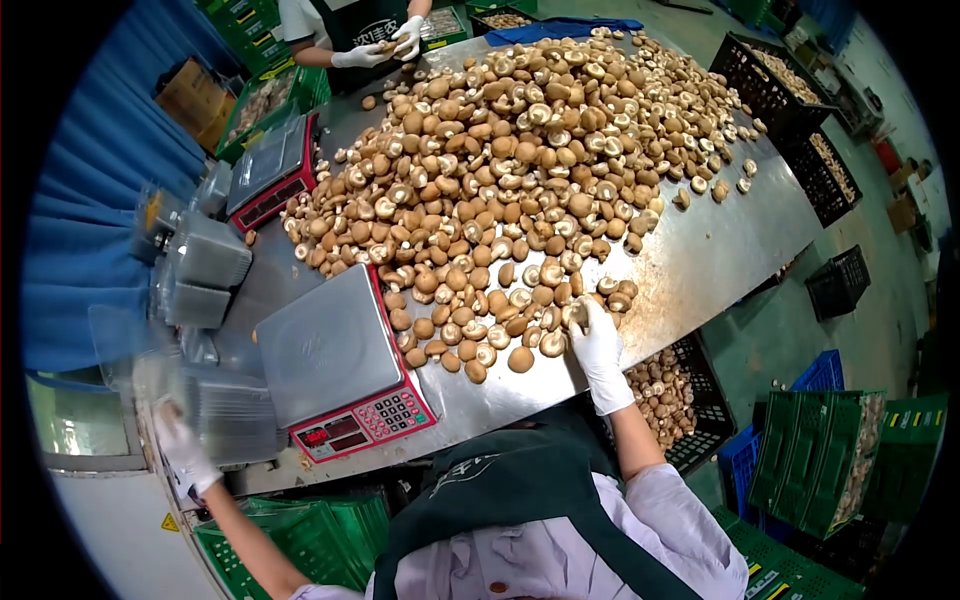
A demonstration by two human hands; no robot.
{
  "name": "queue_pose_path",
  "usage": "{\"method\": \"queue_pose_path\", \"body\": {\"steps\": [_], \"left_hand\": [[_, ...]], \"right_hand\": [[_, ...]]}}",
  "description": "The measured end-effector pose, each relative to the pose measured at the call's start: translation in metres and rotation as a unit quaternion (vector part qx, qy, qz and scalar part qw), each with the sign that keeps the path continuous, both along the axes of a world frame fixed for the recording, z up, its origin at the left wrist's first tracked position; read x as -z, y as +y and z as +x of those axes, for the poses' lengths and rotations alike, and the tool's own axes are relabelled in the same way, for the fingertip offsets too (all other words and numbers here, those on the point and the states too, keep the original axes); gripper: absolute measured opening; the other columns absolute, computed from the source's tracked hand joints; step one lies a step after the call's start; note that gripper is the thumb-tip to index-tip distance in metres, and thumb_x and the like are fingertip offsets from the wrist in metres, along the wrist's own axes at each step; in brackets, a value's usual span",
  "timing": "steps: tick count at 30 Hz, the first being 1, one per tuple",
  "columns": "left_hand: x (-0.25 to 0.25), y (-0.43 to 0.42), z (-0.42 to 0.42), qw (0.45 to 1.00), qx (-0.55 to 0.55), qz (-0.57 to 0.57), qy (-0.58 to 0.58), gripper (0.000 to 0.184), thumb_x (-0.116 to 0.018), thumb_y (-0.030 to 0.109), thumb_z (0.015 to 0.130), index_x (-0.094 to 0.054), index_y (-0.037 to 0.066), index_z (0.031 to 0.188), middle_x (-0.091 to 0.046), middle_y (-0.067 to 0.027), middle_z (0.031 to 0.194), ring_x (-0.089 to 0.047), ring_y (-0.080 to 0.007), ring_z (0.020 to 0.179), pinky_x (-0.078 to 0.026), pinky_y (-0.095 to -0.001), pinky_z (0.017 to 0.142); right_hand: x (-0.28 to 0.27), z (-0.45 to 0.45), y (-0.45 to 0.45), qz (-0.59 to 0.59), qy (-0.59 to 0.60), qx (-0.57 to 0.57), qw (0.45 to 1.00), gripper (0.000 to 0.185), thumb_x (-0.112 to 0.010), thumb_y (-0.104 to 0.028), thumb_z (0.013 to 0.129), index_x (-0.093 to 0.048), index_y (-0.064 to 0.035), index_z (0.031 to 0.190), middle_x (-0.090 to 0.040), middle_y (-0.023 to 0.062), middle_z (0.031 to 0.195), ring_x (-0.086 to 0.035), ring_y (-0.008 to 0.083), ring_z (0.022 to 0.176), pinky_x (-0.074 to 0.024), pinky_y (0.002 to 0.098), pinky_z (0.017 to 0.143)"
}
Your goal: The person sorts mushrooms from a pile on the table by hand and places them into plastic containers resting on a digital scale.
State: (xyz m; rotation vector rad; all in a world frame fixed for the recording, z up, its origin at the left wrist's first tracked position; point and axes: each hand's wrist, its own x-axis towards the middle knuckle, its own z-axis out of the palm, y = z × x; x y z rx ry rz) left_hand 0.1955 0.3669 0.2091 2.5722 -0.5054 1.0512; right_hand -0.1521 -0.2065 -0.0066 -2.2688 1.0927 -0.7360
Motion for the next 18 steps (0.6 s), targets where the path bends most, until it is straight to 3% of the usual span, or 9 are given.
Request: {"method": "queue_pose_path", "body": {"steps": [2, 3, 5, 7, 9, 12, 15, 17, 18], "left_hand": [[0.038, -0.069, -0.033, 0.994, 0.057, 0.052, 0.071, 0.02, -0.051, 0.015, 0.095, -0.064, 0.005, 0.107, -0.066, -0.0113, 0.1, -0.064, -0.0255, 0.088, -0.049, -0.0341, 0.08], [0.046, -0.101, -0.051, 0.98, 0.064, 0.16, 0.096, 0.019, -0.053, 0.016, 0.093, -0.064, 0.008, 0.106, -0.067, -0.0105, 0.1, -0.064, -0.0268, 0.089, -0.049, -0.0353, 0.08], [0.083, -0.125, -0.067, 0.964, 0.137, 0.154, 0.168, 0.016, -0.057, 0.017, 0.09, -0.064, 0.009, 0.102, -0.067, -0.0104, 0.092, -0.065, -0.0283, 0.084, -0.05, -0.0381, 0.075], [0.094, -0.145, -0.083, 0.932, 0.159, 0.179, 0.271, 0.016, -0.058, 0.018, 0.089, -0.066, 0.008, 0.1, -0.067, -0.0141, 0.091, -0.065, -0.0298, 0.083, -0.051, -0.0371, 0.074], [0.097, -0.154, -0.092, 0.924, 0.163, 0.128, 0.322, 0.015, -0.058, 0.016, 0.089, -0.066, 0.007, 0.098, -0.066, -0.0149, 0.091, -0.065, -0.0303, 0.082, -0.051, -0.0353, 0.075], [0.069, -0.184, -0.105, 0.906, 0.124, 0.105, 0.39, 0.014, -0.057, 0.013, 0.09, -0.066, 0.004, 0.097, -0.066, -0.0147, 0.092, -0.065, -0.0299, 0.083, -0.05, -0.0334, 0.076], [0.07, -0.22, -0.111, 0.93, 0.159, -0.014, 0.332, 0.012, -0.059, 0.009, 0.089, -0.065, 0.001, 0.095, -0.067, -0.0134, 0.093, -0.064, -0.027, 0.085, -0.05, -0.0317, 0.078], [0.068, -0.261, -0.125, 0.932, 0.187, -0.065, 0.304, 0.01, -0.062, 0.004, 0.086, -0.066, -0.001, 0.095, -0.068, -0.0126, 0.096, -0.065, -0.0221, 0.089, -0.049, -0.031, 0.081], [0.072, -0.283, -0.133, 0.924, 0.203, -0.095, 0.31, 0.011, -0.062, 0.003, 0.086, -0.066, -0.001, 0.095, -0.068, -0.0124, 0.096, -0.065, -0.0219, 0.09, -0.05, -0.0307, 0.081]], "right_hand": [[0.003, 0.008, -0.008, 0.016, 0.052, -0.009, 0.999, 0.032, -0.069, -0.019, 0.079, -0.063, -0.0101, 0.109, -0.065, 0.0133, 0.093, -0.063, 0.0303, 0.087, -0.0509, 0.0389, 0.074], [0.0, 0.01, -0.011, 0.03, 0.087, -0.019, 0.996, 0.028, -0.068, -0.02, 0.08, -0.064, -0.0107, 0.106, -0.065, 0.0128, 0.09, -0.062, 0.0301, 0.086, -0.0507, 0.039, 0.073], [0.004, 0.005, -0.018, 0.018, 0.055, -0.03, 0.998, 0.017, -0.068, -0.019, 0.081, -0.069, -0.0107, 0.096, -0.066, 0.013, 0.083, -0.064, 0.0285, 0.079, -0.0516, 0.0368, 0.07], [-0.001, -0.006, -0.029, 0.108, -0.038, -0.028, 0.993, 0.019, -0.069, -0.019, 0.08, -0.07, -0.0105, 0.097, -0.065, 0.0137, 0.083, -0.065, 0.0256, 0.076, -0.0522, 0.034, 0.07], [-0.032, -0.023, -0.044, 0.396, -0.127, -0.021, 0.909, 0.023, -0.065, -0.016, 0.085, -0.067, 0.0005, 0.101, -0.068, 0.0103, 0.099, -0.065, 0.0159, 0.087, -0.053, 0.0297, 0.076], [-0.03, -0.047, -0.072, 0.571, -0.317, -0.07, 0.754, 0.029, -0.06, -0.012, 0.086, -0.061, -0.0001, 0.112, -0.063, 0.0124, 0.111, -0.06, 0.0193, 0.102, -0.0508, 0.0338, 0.084], [-0.022, -0.056, -0.086, 0.7, -0.413, 0.002, 0.582, 0.044, -0.051, -0.037, 0.091, -0.056, -0.0002, 0.115, -0.06, 0.0147, 0.112, -0.06, 0.0253, 0.094, -0.0503, 0.0391, 0.081], [-0.024, -0.051, -0.092, 0.714, -0.422, -0.056, 0.556, 0.048, -0.045, -0.042, 0.092, -0.057, -0.0002, 0.113, -0.06, 0.0159, 0.112, -0.059, 0.0238, 0.086, -0.0494, 0.0377, 0.076], [-0.035, -0.039, -0.09, 0.695, -0.392, -0.073, 0.598, 0.047, -0.045, -0.041, 0.092, -0.059, 0.0007, 0.11, -0.061, 0.0151, 0.111, -0.057, 0.0211, 0.081, -0.0487, 0.0338, 0.074]]}}
